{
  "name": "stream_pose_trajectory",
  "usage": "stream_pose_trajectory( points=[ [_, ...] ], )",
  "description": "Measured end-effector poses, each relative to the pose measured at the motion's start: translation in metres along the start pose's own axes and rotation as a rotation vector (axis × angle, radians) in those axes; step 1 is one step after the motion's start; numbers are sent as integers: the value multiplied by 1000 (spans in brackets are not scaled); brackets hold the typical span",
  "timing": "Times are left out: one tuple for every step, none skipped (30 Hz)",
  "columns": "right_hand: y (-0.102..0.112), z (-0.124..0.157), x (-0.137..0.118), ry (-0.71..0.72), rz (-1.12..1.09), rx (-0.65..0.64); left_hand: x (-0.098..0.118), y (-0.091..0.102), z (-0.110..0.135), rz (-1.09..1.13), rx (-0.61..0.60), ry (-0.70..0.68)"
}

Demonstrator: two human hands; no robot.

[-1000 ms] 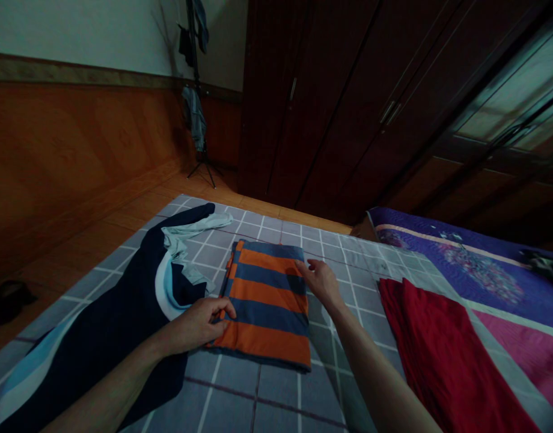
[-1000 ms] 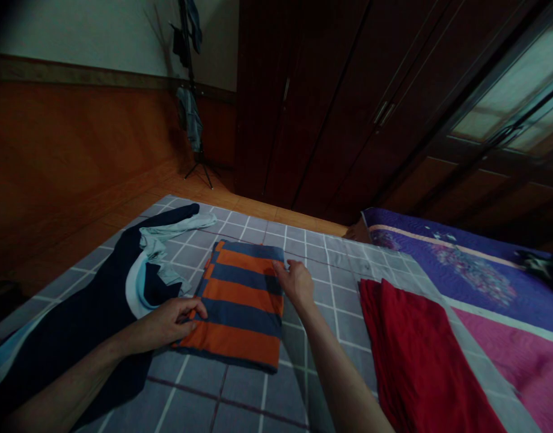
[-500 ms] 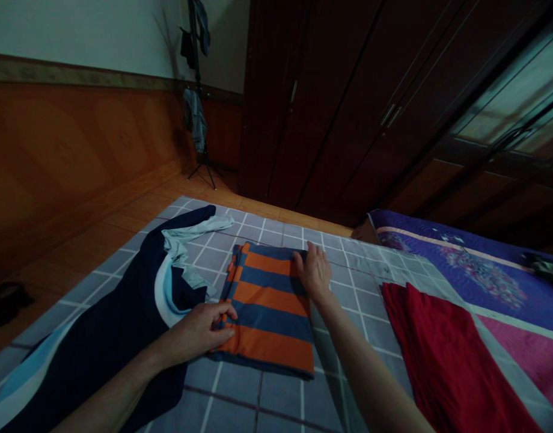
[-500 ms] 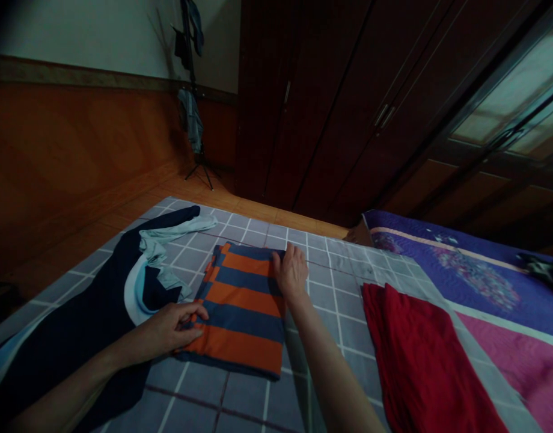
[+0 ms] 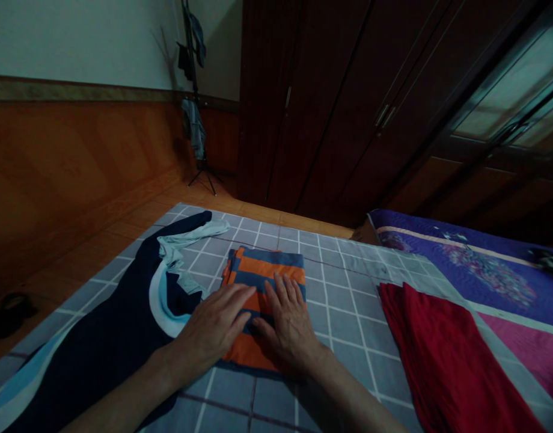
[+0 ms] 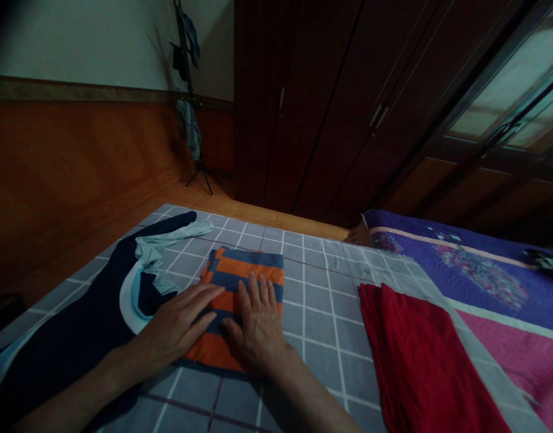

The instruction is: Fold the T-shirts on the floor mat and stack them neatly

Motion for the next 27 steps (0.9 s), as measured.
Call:
stream_pose_trajectory(
  points=[
    [0, -5, 2, -4, 2, -11, 7, -4, -13, 3, -10, -45],
    [-2, -9, 3, -11, 3, -26, 12, -11, -29, 5, -38, -74],
    [-5, -12, 5, -19, 2, -39, 14, -19, -45, 5, -80, -84],
    [-8, -15, 7, -28, -2, -47, 12, -30, -61, 1, -133, -75],
    [-12, -16, 8, -34, -11, -48, 8, -40, -75, -10, -190, -51],
    [-15, -16, 10, -38, -23, -45, 1, -50, -88, -34, -232, -12],
    [-19, -16, 11, -44, -36, -37, -7, -59, -98, -72, -251, 21],
    [-21, -14, 13, -51, -48, -28, -16, -65, -104, -116, -251, 49],
    [-23, -12, 15, -64, -55, -16, -24, -70, -108, -164, -231, 70],
    [-25, -9, 18, -82, -56, -2, -31, -73, -109, -210, -200, 86],
    [-27, -6, 21, -102, -52, 12, -38, -74, -109, -249, -167, 102],
    [-28, -3, 23, -119, -47, 26, -44, -74, -107, -282, -141, 122],
    [-30, 0, 26, -132, -43, 39, -49, -73, -104, -311, -118, 148],
    [-31, 2, 28, -143, -40, 50, -53, -72, -102, -337, -101, 184],
    [-31, 3, 29, -151, -39, 61, -56, -70, -99, -357, -88, 231],
    [-31, 3, 30, -156, -39, 70, -59, -69, -97, -371, -79, 282],
    [-29, 2, 31, -158, -40, 81, -61, -67, -96, -383, -70, 331],
    [-27, -1, 31, -158, -39, 90, -61, -66, -96, -393, -60, 365],
    [-23, -6, 32, -155, -39, 98, -60, -65, -96, -403, -50, 373],
    [-20, -12, 33, -144, -38, 99, -58, -65, -98, -413, -44, 352],
    [-16, -19, 35, -129, -38, 91, -55, -65, -100, -419, -40, 319],
    [-14, -26, 38, -114, -39, 72, -53, -66, -102, -421, -39, 289],
    [-12, -33, 42, -105, -42, 45, -52, -67, -104, -420, -40, 270],
    [-12, -39, 47, -106, -46, 18, -52, -68, -105, -413, -42, 271],
    [-13, -44, 52, -119, -49, -4, -54, -69, -106, -405, -41, 289],
    [-14, -47, 59, -146, -51, -16, -57, -70, -106, -397, -40, 315],
    [-16, -48, 65, -180, -51, -16, -60, -71, -105, -390, -36, 340]
  ],
)
Point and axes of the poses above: each hand's wrist, its own z-axis away from the middle knuckle, its own y-axis out of the back of the hand, x = y × z, the point moved 4 cm from there along -z, towards the middle knuckle, and after that the axes turned 6 degrees about -x, right-handed, at the moved point
